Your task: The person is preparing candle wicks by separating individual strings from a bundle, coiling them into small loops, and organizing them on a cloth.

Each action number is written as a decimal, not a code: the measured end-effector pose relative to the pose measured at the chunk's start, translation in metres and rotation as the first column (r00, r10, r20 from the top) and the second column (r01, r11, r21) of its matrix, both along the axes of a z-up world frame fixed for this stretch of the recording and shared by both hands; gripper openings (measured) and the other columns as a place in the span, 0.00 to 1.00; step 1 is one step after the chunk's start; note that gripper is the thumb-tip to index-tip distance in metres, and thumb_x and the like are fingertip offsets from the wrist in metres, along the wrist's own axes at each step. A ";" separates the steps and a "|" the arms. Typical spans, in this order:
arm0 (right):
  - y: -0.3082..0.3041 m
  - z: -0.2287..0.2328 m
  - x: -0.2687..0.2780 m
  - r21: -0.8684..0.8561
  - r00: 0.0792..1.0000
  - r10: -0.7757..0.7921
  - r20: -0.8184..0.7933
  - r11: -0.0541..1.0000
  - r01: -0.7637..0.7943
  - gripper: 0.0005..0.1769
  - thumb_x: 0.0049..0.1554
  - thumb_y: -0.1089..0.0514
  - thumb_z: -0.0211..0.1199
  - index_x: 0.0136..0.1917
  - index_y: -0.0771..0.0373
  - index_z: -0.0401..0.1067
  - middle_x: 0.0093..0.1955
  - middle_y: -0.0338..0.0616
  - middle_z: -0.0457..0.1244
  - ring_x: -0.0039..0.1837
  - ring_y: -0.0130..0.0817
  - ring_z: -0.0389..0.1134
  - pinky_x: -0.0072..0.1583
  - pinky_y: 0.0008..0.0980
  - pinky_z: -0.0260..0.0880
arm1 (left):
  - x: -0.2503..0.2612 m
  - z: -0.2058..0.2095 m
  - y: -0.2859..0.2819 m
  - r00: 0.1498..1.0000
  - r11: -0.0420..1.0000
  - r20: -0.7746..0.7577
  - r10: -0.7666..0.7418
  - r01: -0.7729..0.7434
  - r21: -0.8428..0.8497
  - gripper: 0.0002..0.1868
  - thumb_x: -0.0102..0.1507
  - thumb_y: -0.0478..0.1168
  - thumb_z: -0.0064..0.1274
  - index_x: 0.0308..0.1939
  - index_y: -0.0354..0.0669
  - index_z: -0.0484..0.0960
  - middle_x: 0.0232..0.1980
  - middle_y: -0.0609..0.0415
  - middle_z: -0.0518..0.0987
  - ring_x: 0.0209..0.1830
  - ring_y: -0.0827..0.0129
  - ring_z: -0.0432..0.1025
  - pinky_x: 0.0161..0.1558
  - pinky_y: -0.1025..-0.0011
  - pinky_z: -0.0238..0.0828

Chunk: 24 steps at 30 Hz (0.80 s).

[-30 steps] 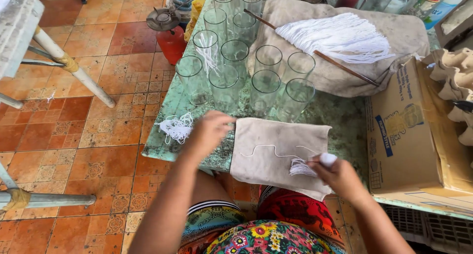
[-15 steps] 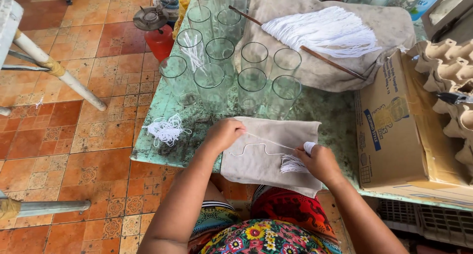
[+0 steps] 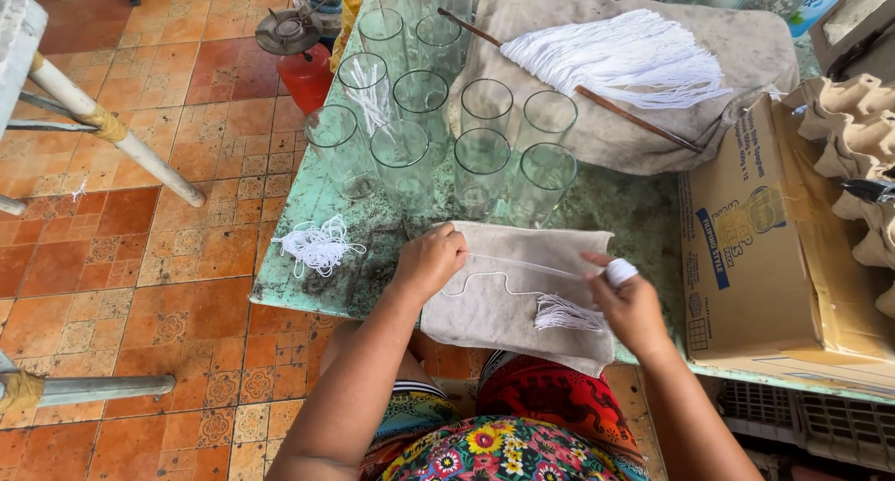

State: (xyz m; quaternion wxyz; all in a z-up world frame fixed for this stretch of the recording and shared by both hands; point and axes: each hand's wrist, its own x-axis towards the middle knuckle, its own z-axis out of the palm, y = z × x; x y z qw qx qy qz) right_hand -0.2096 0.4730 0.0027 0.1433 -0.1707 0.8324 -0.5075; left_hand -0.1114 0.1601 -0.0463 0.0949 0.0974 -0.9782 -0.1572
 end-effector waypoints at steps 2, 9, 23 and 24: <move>0.008 0.019 0.003 -0.166 1.000 -0.001 0.011 0.986 0.003 0.19 0.63 0.63 0.56 0.67 0.67 0.72 0.29 0.49 0.61 0.32 0.33 0.60 0.37 0.33 0.64 | 0.012 0.020 -0.001 1.000 0.992 0.008 0.003 -0.004 0.124 0.06 0.62 0.44 0.55 0.32 0.52 0.77 0.37 0.59 0.73 0.39 0.55 0.78 0.35 0.58 0.79; 0.023 0.029 0.009 -0.265 1.000 -0.005 -0.025 0.964 -0.001 0.19 0.65 0.69 0.51 0.68 0.74 0.70 0.31 0.52 0.62 0.29 0.32 0.58 0.32 0.30 0.60 | 0.053 0.054 -0.004 0.994 0.901 0.096 -0.060 0.013 0.433 0.03 0.63 0.37 0.55 0.35 0.43 0.81 0.39 0.50 0.80 0.41 0.52 0.80 0.39 0.58 0.78; 0.013 0.022 0.022 -0.218 0.996 -0.019 -0.085 0.976 0.000 0.19 0.64 0.66 0.57 0.68 0.68 0.72 0.32 0.50 0.65 0.31 0.32 0.62 0.35 0.31 0.64 | 0.076 0.010 -0.005 0.992 0.992 -0.016 -0.122 0.123 0.040 0.06 0.60 0.40 0.59 0.29 0.49 0.78 0.41 0.58 0.73 0.47 0.55 0.74 0.42 0.61 0.76; 0.012 0.025 0.023 -0.245 0.997 -0.021 -0.074 0.969 0.002 0.20 0.64 0.67 0.57 0.69 0.69 0.71 0.33 0.51 0.64 0.31 0.32 0.61 0.35 0.31 0.64 | 0.076 0.002 -0.006 0.990 0.991 -0.056 -0.131 0.129 -0.032 0.08 0.59 0.41 0.60 0.27 0.50 0.76 0.42 0.59 0.71 0.47 0.57 0.73 0.42 0.62 0.75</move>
